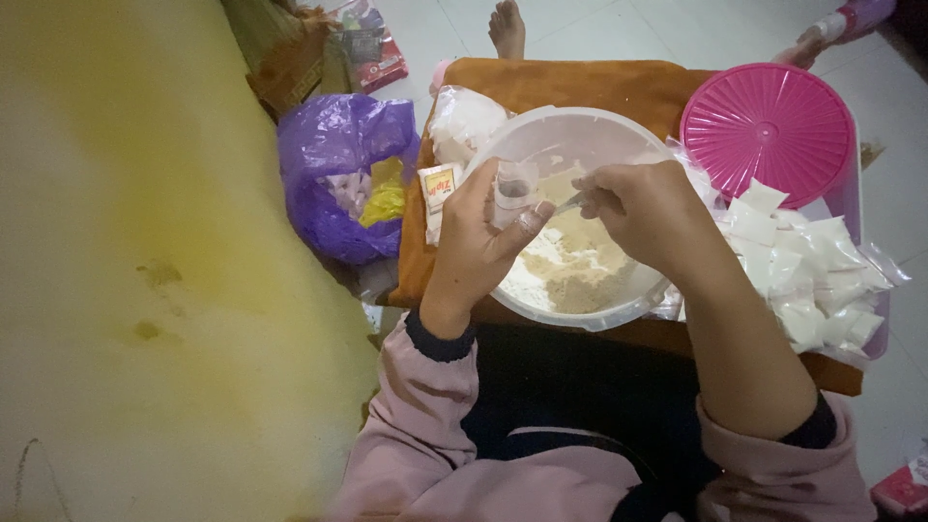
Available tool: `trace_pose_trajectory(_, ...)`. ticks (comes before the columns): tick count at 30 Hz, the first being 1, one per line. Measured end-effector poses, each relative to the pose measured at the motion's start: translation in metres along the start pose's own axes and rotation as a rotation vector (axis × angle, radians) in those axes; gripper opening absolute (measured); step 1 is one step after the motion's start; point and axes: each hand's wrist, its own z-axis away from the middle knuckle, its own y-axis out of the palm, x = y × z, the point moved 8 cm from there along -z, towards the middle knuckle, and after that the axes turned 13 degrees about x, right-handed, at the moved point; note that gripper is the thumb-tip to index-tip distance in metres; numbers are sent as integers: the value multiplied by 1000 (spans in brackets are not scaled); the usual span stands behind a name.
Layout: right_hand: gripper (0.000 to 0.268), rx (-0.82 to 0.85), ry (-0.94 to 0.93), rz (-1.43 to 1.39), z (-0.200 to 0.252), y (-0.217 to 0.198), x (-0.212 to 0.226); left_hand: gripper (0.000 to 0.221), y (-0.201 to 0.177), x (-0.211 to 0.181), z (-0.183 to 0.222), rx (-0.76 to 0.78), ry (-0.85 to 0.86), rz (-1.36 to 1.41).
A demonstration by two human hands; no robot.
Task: Scooping white powder from a bowl into small plastic bags using a spoon at a natural pace.
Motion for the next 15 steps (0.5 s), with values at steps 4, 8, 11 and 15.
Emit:
trace_pose_trajectory(4,15,-160,-83,-98,5,0,-19,47,-2,0,-2,1,-53,1)
trace_pose_trajectory(8,14,-354,-122,-142,18,-13,-34,48,0,1,-4,30,-84,-42)
trace_pose_trajectory(11,10,-491,-197,-120,32,-30,-35,42,1,-11,-7,58,-76,-84)
trace_pose_trajectory(15,12,-675,-290,-81,62,-56,-42,29,5,-24,-10,109,-71,-163)
